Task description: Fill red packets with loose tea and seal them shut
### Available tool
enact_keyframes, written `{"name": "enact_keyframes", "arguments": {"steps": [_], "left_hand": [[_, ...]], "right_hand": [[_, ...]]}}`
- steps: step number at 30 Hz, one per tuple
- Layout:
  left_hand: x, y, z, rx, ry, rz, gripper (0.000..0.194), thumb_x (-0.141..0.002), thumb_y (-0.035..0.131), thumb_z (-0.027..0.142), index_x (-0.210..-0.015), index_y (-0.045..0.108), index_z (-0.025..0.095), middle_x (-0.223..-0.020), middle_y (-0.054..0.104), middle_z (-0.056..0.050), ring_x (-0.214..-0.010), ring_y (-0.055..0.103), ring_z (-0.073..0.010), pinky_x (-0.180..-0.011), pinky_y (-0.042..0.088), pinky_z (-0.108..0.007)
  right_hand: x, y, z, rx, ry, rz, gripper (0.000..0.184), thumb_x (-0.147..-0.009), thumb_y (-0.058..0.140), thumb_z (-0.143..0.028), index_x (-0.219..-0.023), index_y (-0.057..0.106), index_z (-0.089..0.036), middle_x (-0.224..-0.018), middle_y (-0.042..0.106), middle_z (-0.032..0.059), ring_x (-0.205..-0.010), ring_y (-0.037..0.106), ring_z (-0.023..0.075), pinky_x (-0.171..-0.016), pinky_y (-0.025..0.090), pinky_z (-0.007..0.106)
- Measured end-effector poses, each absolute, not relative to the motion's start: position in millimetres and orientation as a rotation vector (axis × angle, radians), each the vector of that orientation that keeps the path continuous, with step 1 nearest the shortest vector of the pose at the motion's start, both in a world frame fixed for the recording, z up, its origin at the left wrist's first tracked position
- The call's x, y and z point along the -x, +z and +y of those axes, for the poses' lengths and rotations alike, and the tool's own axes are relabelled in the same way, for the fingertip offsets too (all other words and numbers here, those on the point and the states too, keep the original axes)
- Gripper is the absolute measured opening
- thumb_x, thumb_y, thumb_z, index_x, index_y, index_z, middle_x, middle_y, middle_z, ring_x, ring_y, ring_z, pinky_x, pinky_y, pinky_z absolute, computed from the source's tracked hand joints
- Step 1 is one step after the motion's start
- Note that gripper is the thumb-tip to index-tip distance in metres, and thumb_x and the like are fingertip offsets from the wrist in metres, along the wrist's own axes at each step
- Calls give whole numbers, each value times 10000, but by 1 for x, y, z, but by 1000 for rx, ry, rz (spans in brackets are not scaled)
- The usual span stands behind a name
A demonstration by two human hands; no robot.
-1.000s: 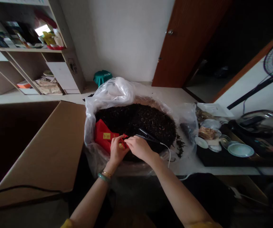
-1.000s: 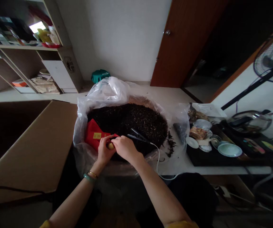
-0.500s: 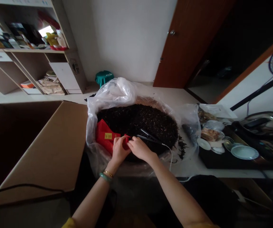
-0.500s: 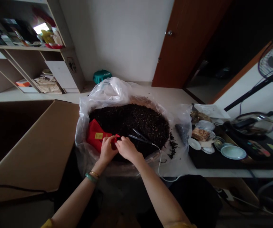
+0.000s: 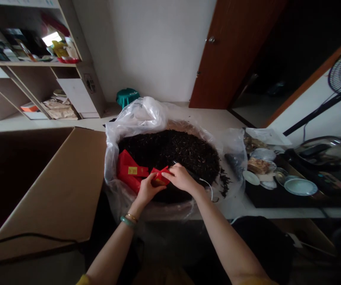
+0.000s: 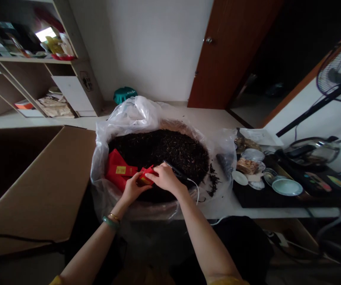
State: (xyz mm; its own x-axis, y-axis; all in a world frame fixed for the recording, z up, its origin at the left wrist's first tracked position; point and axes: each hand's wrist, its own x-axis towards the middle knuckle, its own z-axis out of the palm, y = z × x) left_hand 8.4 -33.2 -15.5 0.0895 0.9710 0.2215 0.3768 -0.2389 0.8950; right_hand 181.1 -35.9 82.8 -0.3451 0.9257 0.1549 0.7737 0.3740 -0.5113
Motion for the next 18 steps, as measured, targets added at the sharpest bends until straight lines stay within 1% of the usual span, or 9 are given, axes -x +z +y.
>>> {"name": "enact_keyframes", "arguments": {"steps": [2, 4, 7, 9, 11, 12, 13, 15, 18], "left_hand": [[-9, -13, -34, -1687, 1126, 1341, 618, -501, 850, 360, -1043, 638, 154, -821, 706, -28, -712, 638, -184, -675, 517, -282], [-9, -9, -36, -1662, 1106, 1311, 556, -524, 834, 385, -994, 653, 148, -780, 695, -20, -681, 621, -172, -643, 502, -262], [-9, -5, -36, -1610, 1070, 1207, 437, -601, 781, 430, -904, 664, 136, -709, 658, 0, -622, 572, -139, -574, 458, -222], [-10, -4, -36, -1569, 1060, 1173, 405, -619, 765, 440, -850, 659, 125, -665, 626, 11, -586, 536, -120, -537, 427, -205], [-10, -3, -36, -1536, 1066, 1176, 393, -615, 765, 437, -812, 650, 118, -645, 606, 17, -576, 515, -111, -526, 410, -197], [-10, -3, -36, -1525, 1073, 1181, 388, -611, 766, 435, -802, 647, 118, -642, 601, 20, -579, 512, -110, -530, 409, -196], [-10, -2, -36, -1522, 1080, 1185, 386, -606, 767, 433, -798, 645, 120, -641, 599, 22, -586, 511, -110, -536, 410, -196], [-10, -1, -37, -1530, 1088, 1186, 387, -596, 772, 428, -807, 647, 128, -649, 606, 25, -603, 517, -115, -550, 415, -197], [-9, 0, -38, -1541, 1071, 1166, 398, -589, 779, 409, -851, 654, 138, -691, 635, 19, -635, 540, -125, -582, 439, -205]], "right_hand": [[-176, 80, -35, 1492, 454, -2281, 289, -907, 521, -309, -690, 655, -173, -728, 660, 59, -792, 555, 189, -774, 422, 306], [-172, 79, -35, 1482, 442, -2329, 264, -917, 500, -269, -739, 669, -171, -795, 684, 67, -808, 561, 192, -777, 415, 315], [-172, 80, -37, 1461, 439, -2293, 152, -876, 569, -238, -788, 675, -175, -806, 683, 59, -817, 569, 191, -767, 412, 305], [-173, 81, -39, 1467, 434, -2177, 61, -822, 647, -228, -841, 675, -177, -798, 676, 45, -792, 574, 177, -759, 410, 292], [-175, 82, -39, 1466, 436, -2083, 76, -790, 689, -229, -847, 678, -180, -769, 663, 29, -747, 568, 158, -748, 405, 281], [-175, 82, -39, 1454, 438, -2078, 55, -796, 685, -234, -810, 680, -181, -739, 652, 21, -729, 559, 150, -743, 400, 277], [-175, 82, -39, 1436, 437, -2102, 85, -811, 671, -243, -752, 678, -181, -700, 635, 16, -721, 548, 148, -740, 393, 276], [-175, 81, -38, 1408, 419, -2197, 215, -842, 635, -267, -647, 658, -181, -645, 602, 15, -738, 528, 158, -742, 381, 284], [-172, 81, -37, 1426, 378, -2310, 281, -880, 579, -290, -633, 650, -178, -677, 602, 34, -784, 510, 181, -752, 369, 308]]}}
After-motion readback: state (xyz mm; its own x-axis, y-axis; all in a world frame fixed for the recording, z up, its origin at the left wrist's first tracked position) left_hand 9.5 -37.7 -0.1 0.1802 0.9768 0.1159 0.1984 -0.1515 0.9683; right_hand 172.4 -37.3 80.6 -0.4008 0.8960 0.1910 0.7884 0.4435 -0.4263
